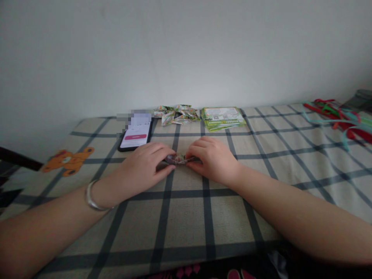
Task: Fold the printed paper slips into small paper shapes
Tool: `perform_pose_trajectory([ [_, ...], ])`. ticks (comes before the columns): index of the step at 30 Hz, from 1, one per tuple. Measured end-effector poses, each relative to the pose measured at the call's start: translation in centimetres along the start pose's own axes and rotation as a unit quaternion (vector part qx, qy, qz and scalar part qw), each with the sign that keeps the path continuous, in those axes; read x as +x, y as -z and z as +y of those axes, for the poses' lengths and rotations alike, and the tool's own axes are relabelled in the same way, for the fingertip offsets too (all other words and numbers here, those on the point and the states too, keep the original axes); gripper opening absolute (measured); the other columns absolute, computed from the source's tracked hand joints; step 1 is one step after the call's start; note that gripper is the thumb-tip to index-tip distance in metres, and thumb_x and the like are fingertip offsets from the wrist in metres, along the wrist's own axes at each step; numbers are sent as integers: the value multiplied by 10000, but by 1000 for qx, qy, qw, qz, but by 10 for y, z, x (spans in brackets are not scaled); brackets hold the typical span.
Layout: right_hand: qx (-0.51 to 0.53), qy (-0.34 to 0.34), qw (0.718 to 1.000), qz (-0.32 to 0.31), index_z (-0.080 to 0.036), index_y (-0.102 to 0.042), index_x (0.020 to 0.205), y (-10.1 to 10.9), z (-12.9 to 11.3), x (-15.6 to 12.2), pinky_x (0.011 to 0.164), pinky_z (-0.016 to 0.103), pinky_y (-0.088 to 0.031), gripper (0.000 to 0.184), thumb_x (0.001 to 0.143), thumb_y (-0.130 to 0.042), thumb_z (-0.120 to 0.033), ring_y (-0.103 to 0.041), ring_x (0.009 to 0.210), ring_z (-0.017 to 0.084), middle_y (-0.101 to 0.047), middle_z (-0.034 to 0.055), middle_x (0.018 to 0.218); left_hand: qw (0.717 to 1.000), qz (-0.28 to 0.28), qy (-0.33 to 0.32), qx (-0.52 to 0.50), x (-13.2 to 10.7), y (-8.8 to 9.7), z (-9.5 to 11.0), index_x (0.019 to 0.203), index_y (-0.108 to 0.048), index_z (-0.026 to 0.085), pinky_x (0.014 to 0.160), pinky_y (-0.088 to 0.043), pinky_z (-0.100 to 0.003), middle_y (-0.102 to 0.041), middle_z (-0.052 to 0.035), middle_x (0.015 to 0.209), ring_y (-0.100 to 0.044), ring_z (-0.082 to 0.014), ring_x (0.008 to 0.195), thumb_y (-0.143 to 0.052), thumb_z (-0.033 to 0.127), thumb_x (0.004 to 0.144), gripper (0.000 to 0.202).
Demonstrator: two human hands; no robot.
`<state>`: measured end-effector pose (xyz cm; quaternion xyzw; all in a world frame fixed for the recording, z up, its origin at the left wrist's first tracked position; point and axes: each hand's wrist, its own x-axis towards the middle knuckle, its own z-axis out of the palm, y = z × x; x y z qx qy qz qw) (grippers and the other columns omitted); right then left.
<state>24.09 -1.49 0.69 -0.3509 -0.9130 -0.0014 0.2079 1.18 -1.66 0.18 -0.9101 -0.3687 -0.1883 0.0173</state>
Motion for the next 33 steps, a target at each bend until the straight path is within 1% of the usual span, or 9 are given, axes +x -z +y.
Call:
perform_pose_trajectory([
  [4, -23, 44, 998, 29, -197, -667, 896, -1, -5, 0, 765, 316, -436, 89, 891, -581, -222, -585, 856, 194, -692, 36, 932, 1000, 12, 4, -16, 0, -2, 0, 1109, -615, 129, 861, -479, -390, -678, -76, 1019, -603, -242, 954, -689, 320, 829, 347],
  [6, -20, 31, 999, 30, -180, -656, 918, -2, -7, 1, 757, 309, -437, 85, 883, -591, -221, -584, 852, 194, -682, 44, 904, 1000, 2, 0, -18, 1, -2, 0, 1044, -644, 144, 833, -477, -377, -686, -60, 970, -604, -237, 924, -693, 311, 828, 278],
  [8, -10, -7, 999, 34, -161, -645, 919, -5, -9, 2, 732, 302, -437, 102, 857, -631, -241, -588, 826, 191, -671, 46, 860, 1000, -7, 0, -20, 2, -1, 1, 961, -662, 157, 805, -472, -369, -685, -45, 908, -601, -232, 889, -690, 302, 830, 197],
  [11, -6, -38, 999, 22, -171, -655, 908, -9, -10, 3, 704, 301, -424, 127, 835, -662, -274, -586, 800, 190, -670, 36, 831, 1000, -10, 4, -21, 3, 1, 2, 929, -663, 163, 785, -466, -368, -680, -37, 876, -594, -231, 871, -681, 299, 836, 165],
  [16, -12, -19, 1000, 1, -195, -689, 895, -9, -10, 4, 697, 305, -402, 122, 870, -618, -291, -573, 797, 193, -669, 31, 809, 1000, -10, -10, 0, 4, 0, 1, 860, -670, 156, 780, -453, -367, -664, -42, 836, -572, -227, 851, -640, 296, 865, 143],
  [23, 1, -23, 1000, 1, -184, -685, 817, -11, -14, 6, 661, 279, -392, 120, 872, -590, -232, -580, 768, 171, -653, 30, 776, 997, -7, -55, 57, 4, 1, 2, 765, -661, 162, 685, -405, -331, -647, -31, 776, -557, -197, 775, -615, 256, 883, 158],
  [29, 67, -34, 997, 23, -170, -689, 857, -8, -11, 4, 676, 257, -432, 108, 883, -596, -218, -597, 772, 152, -664, 34, 807, 994, 30, -64, 82, 1, 8, 1, 803, -659, 188, 680, -406, -340, -672, -12, 784, -603, -205, 793, -584, 295, 911, 170],
  [32, 86, -24, 994, 60, -163, -683, 879, -5, -7, 2, 637, 239, -437, 89, 874, -619, -226, -597, 733, 133, -666, 34, 811, 994, 46, -48, 92, 1, 10, -2, 889, -673, 191, 682, -427, -341, -667, -29, 781, -609, -220, 801, -600, 341, 901, 167],
  [33, 89, -24, 993, 73, -167, -679, 928, -4, -6, 2, 634, 235, -443, 94, 872, -619, -214, -601, 727, 128, -671, 33, 825, 993, 51, -41, 96, 1, 11, -3, 927, -674, 187, 683, -434, -343, -666, -37, 790, -607, -226, 804, -616, 343, 889, 170],
])
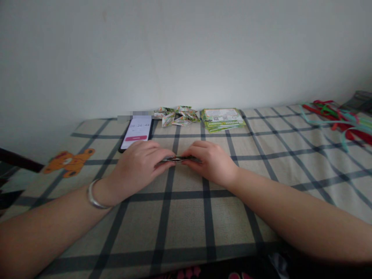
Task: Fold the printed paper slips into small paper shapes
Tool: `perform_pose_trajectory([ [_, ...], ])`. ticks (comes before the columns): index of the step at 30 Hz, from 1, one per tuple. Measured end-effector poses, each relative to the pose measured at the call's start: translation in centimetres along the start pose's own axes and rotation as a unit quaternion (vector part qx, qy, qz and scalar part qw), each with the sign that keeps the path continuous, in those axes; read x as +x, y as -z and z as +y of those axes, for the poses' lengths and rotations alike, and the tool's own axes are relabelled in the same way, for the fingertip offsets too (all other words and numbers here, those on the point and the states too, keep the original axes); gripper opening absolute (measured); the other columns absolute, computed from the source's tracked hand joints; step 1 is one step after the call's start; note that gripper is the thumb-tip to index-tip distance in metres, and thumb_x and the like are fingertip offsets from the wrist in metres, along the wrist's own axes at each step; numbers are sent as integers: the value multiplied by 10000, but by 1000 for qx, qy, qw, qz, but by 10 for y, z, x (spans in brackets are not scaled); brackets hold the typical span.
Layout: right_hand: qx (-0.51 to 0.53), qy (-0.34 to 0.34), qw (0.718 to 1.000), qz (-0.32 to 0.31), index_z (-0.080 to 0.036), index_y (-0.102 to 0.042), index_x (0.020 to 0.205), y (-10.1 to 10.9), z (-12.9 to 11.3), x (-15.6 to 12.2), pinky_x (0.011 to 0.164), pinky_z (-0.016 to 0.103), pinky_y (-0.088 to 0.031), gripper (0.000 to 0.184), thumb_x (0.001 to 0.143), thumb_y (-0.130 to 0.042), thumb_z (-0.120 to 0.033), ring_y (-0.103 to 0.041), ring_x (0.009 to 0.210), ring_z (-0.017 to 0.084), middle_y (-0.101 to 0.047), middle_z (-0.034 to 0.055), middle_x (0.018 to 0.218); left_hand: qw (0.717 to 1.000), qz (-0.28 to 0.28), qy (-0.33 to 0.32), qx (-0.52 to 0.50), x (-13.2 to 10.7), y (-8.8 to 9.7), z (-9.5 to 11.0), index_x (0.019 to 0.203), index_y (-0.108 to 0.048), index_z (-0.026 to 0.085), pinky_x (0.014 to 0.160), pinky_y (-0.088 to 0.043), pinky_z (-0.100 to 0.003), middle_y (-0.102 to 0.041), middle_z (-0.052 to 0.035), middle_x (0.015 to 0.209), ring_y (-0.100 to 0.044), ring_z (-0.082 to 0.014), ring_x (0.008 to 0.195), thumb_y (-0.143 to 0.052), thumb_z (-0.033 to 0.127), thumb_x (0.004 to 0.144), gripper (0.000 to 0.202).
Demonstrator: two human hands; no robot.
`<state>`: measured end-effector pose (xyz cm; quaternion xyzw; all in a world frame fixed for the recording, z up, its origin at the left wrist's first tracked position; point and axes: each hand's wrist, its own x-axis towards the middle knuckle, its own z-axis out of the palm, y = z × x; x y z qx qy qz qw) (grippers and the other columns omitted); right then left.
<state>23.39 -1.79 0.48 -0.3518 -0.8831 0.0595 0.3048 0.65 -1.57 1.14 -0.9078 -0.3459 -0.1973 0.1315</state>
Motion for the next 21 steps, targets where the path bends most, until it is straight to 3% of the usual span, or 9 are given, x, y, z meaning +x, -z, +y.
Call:
perform_pose_trajectory([
  [3, 0, 0, 999, 34, -177, -649, 1005, 3, 2, -1, 657, 246, -475, 150, 863, -631, -220, -623, 743, 133, -692, 34, 861, 1000, 5, 14, 0, 0, 0, -2, 949, -673, 181, 699, -453, -350, -673, -50, 819, -604, -237, 828, -646, 324, 867, 167],
  [6, -19, 34, 999, 23, -186, -641, 977, 7, 3, -2, 738, 276, -502, 102, 898, -589, -225, -646, 848, 157, -708, 53, 965, 999, 12, 37, -16, 1, -2, -3, 949, -664, 184, 736, -472, -361, -684, -57, 851, -605, -242, 863, -653, 320, 858, 164],
  [12, -107, 63, 992, 9, -190, -656, 942, 18, 11, 0, 753, 296, -488, 144, 944, -518, -232, -623, 857, 173, -693, 62, 941, 995, 54, 66, -47, 1, -2, -3, 1243, -483, 137, 941, -469, -421, -614, -119, 1163, -557, -262, 1098, -620, 253, 858, 425],
  [15, -158, 55, 986, -6, -177, -665, 933, 24, 17, 7, 726, 298, -466, 181, 951, -490, -219, -610, 848, 180, -676, 78, 941, 995, 63, 57, -49, 2, 2, -2, 1113, -537, 137, 928, -472, -417, -594, -120, 1111, -547, -256, 1076, -567, 210, 866, 260],
  [18, -210, 79, 973, -56, -166, -677, 920, 28, 23, 19, 695, 288, -432, 208, 952, -478, -215, -581, 826, 175, -655, 89, 948, 999, 9, 17, -44, 4, 4, -1, 982, -601, 163, 851, -480, -404, -614, -83, 1020, -559, -245, 976, -557, 204, 866, 131],
  [21, -256, 76, 958, -104, -162, -680, 947, 27, 26, 34, 668, 287, -402, 209, 946, -472, -182, -552, 805, 177, -637, 85, 920, 999, -20, -14, -29, 7, 4, 0, 949, -645, 181, 798, -472, -388, -632, -65, 992, -562, -237, 932, -540, 215, 883, 129],
])
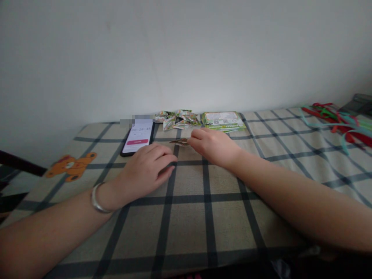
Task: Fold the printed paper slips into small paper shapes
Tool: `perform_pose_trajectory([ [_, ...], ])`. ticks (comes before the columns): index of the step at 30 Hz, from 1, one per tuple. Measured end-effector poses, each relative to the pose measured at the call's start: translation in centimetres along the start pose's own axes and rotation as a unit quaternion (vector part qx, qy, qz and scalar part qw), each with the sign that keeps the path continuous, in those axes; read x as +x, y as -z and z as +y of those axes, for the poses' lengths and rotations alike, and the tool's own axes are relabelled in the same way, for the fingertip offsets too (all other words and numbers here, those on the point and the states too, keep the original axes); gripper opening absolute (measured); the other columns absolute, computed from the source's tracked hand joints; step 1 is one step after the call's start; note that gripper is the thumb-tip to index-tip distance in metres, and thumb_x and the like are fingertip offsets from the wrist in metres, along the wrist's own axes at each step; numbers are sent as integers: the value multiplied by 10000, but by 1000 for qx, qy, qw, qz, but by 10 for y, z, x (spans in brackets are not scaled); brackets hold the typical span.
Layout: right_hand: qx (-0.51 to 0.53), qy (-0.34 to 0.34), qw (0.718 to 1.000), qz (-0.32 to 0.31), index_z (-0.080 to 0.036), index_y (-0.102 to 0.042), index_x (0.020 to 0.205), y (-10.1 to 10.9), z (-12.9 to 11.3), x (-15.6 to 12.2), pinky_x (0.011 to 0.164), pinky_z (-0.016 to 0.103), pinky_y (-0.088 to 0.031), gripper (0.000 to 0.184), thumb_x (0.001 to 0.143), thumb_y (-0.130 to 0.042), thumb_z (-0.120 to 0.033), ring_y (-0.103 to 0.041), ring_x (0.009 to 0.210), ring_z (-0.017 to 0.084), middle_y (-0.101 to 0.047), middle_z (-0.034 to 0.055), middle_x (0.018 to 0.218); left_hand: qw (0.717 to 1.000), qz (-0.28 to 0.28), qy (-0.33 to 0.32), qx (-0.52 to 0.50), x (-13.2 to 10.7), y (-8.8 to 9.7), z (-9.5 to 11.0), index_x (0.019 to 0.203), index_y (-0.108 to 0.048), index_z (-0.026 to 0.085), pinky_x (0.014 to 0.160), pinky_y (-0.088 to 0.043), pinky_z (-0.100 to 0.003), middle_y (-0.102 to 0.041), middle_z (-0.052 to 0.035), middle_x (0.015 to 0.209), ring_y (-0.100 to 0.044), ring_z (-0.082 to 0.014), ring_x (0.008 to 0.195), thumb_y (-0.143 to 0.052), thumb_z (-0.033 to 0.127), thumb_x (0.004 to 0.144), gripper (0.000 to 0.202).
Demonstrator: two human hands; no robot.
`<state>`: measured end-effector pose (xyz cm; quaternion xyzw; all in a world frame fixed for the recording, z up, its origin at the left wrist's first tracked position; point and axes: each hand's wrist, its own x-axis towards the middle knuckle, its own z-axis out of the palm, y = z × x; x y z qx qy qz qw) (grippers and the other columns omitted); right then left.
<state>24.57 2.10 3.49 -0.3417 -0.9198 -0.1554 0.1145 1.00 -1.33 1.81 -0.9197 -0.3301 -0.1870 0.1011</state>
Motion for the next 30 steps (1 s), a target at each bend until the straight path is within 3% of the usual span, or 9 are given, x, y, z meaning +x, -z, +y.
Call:
perform_pose_trajectory([
  [5, -64, -4, 997, -47, -180, -677, 1004, -8, 2, 27, 638, 296, -377, 219, 917, -482, -131, -551, 848, 212, -617, 98, 951, 999, 0, 5, 34, 0, -2, -1, 887, -685, 180, 704, -455, -355, -658, -55, 891, -580, -217, 846, -504, 237, 914, 192],
  [8, -70, -52, 994, -59, -169, -680, 978, -15, 1, 42, 602, 296, -372, 249, 906, -453, -96, -569, 849, 222, -613, 126, 1018, 999, -12, 8, 38, -1, -4, -3, 909, -694, 184, 672, -451, -346, -668, -50, 863, -598, -211, 814, -499, 244, 919, 204],
  [15, -69, -92, 992, -58, -169, -670, 1024, -26, 4, 66, 602, 288, -405, 283, 926, -408, -127, -587, 860, 225, -612, 147, 1075, 999, -30, 6, 34, -2, -7, -4, 919, -696, 191, 697, -467, -361, -681, -44, 848, -617, -223, 833, -497, 259, 923, 210],
  [23, -95, -94, 991, -7, -185, -680, 1041, -33, 6, 66, 637, 345, -401, 288, 950, -407, -191, -563, 954, 285, -604, 149, 1094, 999, -38, 4, 34, -1, -8, -4, 916, -695, 184, 726, -484, -379, -685, -49, 865, -618, -229, 850, -488, 264, 927, 221],
  [30, -41, -133, 989, 55, -215, -694, 1081, -19, 19, 42, 721, 363, -423, 248, 896, -538, -269, -543, 954, 265, -616, 116, 1103, 999, -39, 0, 34, -1, -9, -3, 936, -692, 188, 723, -489, -378, -685, -44, 886, -616, -228, 852, -498, 262, 926, 207],
])
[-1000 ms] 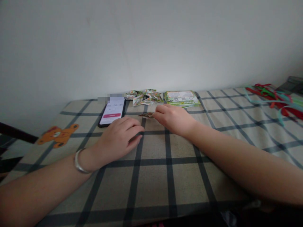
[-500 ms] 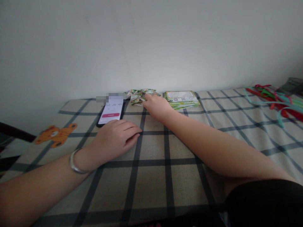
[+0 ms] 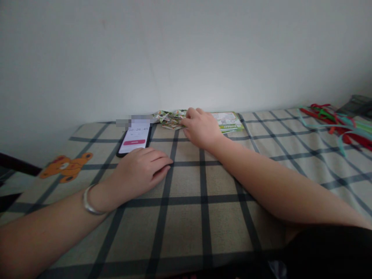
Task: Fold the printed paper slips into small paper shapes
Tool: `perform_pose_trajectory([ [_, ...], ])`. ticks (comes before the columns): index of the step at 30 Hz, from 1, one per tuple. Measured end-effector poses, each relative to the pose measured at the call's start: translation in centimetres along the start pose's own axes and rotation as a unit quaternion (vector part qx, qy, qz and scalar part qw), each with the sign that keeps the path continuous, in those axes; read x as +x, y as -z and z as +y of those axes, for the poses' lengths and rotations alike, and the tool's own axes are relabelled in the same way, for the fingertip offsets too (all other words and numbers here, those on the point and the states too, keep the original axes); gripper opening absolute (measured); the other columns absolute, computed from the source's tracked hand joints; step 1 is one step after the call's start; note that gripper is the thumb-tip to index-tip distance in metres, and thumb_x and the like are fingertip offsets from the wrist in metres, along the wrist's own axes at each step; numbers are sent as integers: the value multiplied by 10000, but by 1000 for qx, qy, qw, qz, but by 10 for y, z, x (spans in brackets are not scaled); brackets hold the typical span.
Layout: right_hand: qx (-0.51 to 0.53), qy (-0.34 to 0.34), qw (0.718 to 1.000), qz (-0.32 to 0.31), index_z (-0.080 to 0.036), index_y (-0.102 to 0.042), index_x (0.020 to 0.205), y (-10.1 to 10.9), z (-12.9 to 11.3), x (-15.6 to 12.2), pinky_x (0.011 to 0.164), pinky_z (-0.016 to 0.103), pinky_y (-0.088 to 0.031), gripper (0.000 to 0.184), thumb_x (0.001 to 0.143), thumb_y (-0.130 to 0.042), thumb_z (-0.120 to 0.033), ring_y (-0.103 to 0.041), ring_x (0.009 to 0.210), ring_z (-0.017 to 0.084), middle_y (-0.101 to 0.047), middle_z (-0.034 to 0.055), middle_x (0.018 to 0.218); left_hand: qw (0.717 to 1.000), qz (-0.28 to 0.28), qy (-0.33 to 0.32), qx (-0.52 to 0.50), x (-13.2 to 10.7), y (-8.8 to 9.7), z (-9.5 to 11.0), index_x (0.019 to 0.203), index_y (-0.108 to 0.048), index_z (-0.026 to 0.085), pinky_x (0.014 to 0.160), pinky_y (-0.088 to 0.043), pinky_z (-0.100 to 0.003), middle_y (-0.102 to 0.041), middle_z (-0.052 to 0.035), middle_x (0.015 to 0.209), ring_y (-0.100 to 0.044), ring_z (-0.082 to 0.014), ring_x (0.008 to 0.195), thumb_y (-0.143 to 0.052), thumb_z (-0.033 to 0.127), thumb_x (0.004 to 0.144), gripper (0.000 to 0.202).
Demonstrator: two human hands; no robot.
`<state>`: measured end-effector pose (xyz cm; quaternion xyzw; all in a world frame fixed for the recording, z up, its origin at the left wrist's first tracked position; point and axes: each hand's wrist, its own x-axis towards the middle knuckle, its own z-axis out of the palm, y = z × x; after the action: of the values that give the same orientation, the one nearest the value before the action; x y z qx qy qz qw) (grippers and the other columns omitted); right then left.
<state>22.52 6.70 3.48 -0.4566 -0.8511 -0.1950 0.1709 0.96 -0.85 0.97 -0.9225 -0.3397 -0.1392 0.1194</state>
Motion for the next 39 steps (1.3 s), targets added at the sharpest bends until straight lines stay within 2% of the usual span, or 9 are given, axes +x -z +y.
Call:
perform_pose_trajectory([
  [3, 26, -28, 999, 1, -216, -724, 1022, 8, 26, -7, 853, 389, -431, 224, 880, -572, -300, -557, 965, 256, -655, 92, 1037, 1000, 3, -5, 0, 0, -1, 1, 937, -694, 190, 714, -490, -373, -684, -41, 887, -618, -225, 848, -508, 260, 924, 200],
  [6, 22, -59, 997, -36, -202, -727, 1012, 11, 47, -17, 945, 391, -422, 237, 864, -587, -324, -590, 996, 243, -678, 84, 1073, 1000, 11, -11, 2, 1, 0, 1, 927, -695, 185, 705, -492, -371, -683, -40, 883, -620, -225, 840, -520, 258, 917, 191],
  [10, -9, -82, 992, -92, -204, -686, 1132, 7, 55, -31, 969, 387, -433, 334, 880, -549, -376, -605, 1075, 256, -678, 71, 1181, 1000, 12, -10, 6, 1, 0, 1, 913, -687, 182, 712, -496, -378, -680, -39, 891, -620, -230, 850, -523, 259, 914, 181],
  [12, -29, -85, 992, -94, -195, -662, 1181, 4, 53, -37, 978, 383, -431, 381, 882, -537, -395, -599, 1108, 263, -659, 72, 1236, 1000, 14, -10, 4, 0, 1, 1, 909, -683, 182, 710, -497, -378, -679, -38, 889, -620, -228, 844, -522, 260, 914, 179],
  [19, -85, -114, 984, -103, -233, -656, 1162, -2, 43, -42, 801, 356, -477, 360, 918, -470, -421, -639, 1027, 262, -689, 75, 1183, 1000, 16, -16, -2, 0, 0, 0, 912, -678, 170, 730, -503, -373, -680, -48, 903, -615, -223, 861, -523, 252, 913, 176],
  [25, -124, -85, 982, -116, -233, -659, 1096, -3, 36, -46, 637, 297, -410, 319, 966, -373, -292, -663, 909, 226, -717, 73, 1092, 1000, 9, -15, -7, -1, -1, -1, 909, -680, 170, 738, -505, -385, -680, -49, 899, -617, -227, 865, -506, 259, 921, 196],
  [29, -146, -79, 978, -130, -192, -666, 998, -1, 33, -46, 584, 287, -347, 285, 947, -389, -236, -657, 873, 227, -725, 90, 988, 1000, -2, -12, -9, -2, -1, -1, 929, -684, 180, 744, -504, -391, -678, -48, 918, -616, -232, 884, -499, 261, 924, 202],
  [39, -135, -102, 982, -85, -202, -708, 917, -4, 34, -47, 568, 303, -295, 324, 943, -400, -301, -645, 808, 218, -736, 72, 937, 1000, -2, -15, -9, -2, 0, -1, 932, -685, 182, 740, -509, -386, -679, -45, 920, -615, -230, 876, -508, 262, 921, 195],
])
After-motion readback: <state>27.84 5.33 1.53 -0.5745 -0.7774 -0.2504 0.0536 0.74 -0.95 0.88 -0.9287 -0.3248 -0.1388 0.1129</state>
